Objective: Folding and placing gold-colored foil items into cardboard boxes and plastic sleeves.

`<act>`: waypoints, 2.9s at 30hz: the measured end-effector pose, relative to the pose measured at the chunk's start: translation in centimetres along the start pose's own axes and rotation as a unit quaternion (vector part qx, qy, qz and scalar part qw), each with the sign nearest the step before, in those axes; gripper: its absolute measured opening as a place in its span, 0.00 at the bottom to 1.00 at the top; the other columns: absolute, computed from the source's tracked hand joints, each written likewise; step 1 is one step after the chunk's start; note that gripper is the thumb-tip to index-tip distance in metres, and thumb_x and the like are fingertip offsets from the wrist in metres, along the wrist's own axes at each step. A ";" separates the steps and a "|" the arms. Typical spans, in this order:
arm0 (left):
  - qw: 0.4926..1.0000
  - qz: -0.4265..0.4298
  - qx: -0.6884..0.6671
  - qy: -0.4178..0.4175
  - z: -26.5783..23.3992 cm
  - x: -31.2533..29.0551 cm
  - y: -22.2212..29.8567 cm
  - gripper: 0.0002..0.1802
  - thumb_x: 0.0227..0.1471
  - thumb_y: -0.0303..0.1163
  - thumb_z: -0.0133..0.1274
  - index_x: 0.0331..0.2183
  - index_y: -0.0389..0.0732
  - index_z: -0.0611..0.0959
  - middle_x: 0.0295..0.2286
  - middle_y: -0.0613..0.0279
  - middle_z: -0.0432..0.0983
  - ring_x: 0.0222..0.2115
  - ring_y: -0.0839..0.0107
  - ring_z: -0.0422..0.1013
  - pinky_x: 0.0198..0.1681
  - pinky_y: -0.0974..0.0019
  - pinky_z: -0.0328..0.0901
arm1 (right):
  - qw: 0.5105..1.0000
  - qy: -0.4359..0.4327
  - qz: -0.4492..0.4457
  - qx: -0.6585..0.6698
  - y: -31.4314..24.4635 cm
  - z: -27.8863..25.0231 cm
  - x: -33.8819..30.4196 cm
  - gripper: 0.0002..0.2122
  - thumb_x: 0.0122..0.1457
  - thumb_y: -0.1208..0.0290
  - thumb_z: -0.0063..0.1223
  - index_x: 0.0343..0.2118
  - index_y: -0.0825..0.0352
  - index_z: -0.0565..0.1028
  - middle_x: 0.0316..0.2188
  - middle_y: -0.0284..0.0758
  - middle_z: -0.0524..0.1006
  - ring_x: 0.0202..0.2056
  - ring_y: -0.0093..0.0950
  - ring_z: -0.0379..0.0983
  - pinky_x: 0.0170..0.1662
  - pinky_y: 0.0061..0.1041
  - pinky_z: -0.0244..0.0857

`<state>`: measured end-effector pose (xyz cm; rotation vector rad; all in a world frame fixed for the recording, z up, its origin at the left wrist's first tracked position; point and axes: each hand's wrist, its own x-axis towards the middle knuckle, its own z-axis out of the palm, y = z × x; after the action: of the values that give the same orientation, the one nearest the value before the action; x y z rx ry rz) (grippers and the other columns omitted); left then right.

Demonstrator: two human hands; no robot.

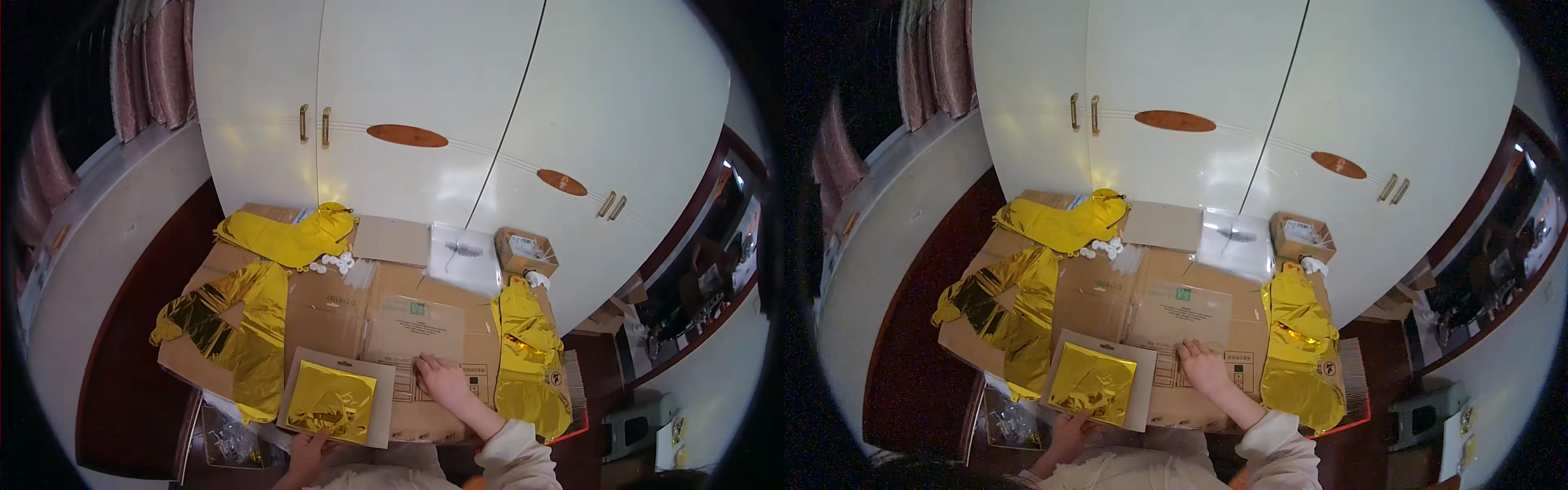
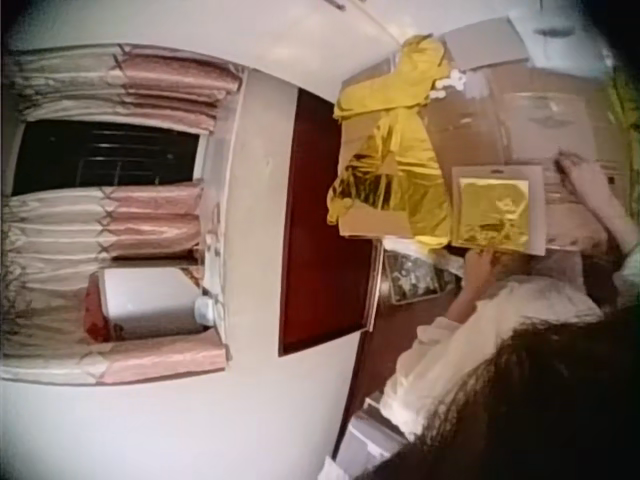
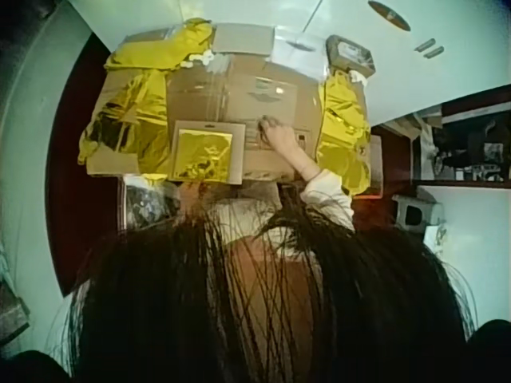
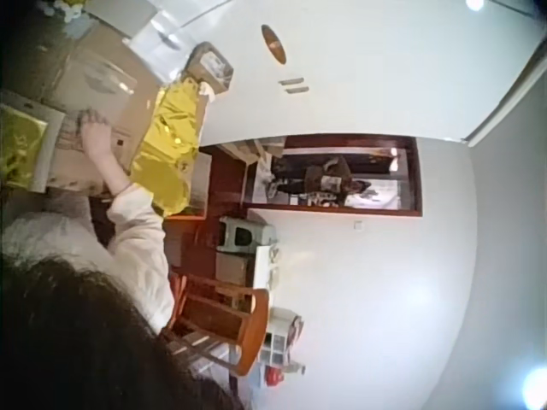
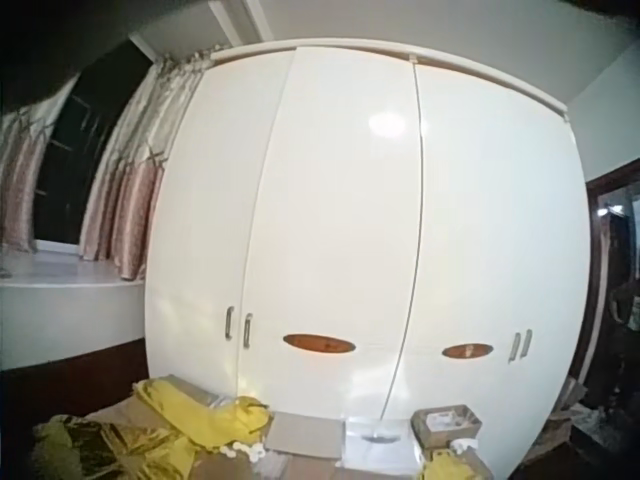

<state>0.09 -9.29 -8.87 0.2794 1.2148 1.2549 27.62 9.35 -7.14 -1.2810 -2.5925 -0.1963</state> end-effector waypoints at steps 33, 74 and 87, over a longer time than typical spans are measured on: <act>0.983 -0.148 0.068 -0.087 2.3 2.5 -5.1 0.14 0.62 0.31 0.47 0.44 0.30 0.75 0.38 0.50 0.79 0.34 0.68 0.78 0.36 0.68 0.76 | 0.996 -0.007 0.024 0.081 -4.8 -1.4 2.9 0.08 0.51 0.68 0.56 0.34 0.60 0.77 0.30 0.34 0.78 0.30 0.34 0.78 0.30 0.33 0.73; 0.997 -0.028 -0.016 -0.063 7.0 5.6 -2.1 0.10 0.61 0.30 0.49 0.36 0.32 0.78 0.31 0.56 0.79 0.29 0.70 0.77 0.31 0.69 0.73 | 0.991 0.061 -0.107 -0.051 -10.6 -3.2 -0.5 0.09 0.44 0.68 0.54 0.31 0.60 0.74 0.24 0.25 0.68 0.28 0.20 0.71 0.23 0.20 0.67; 0.999 -0.034 0.001 0.005 8.8 3.9 0.5 0.10 0.61 0.28 0.47 0.39 0.30 0.77 0.34 0.54 0.78 0.33 0.68 0.77 0.36 0.66 0.75 | 0.990 0.075 -0.119 -0.033 -9.3 -5.5 -2.0 0.07 0.44 0.69 0.54 0.28 0.60 0.72 0.24 0.26 0.67 0.27 0.22 0.69 0.25 0.22 0.66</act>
<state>6.26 -2.16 -7.04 0.2324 1.2243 1.1976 22.22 0.95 -2.55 -0.9335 -2.6203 -0.4082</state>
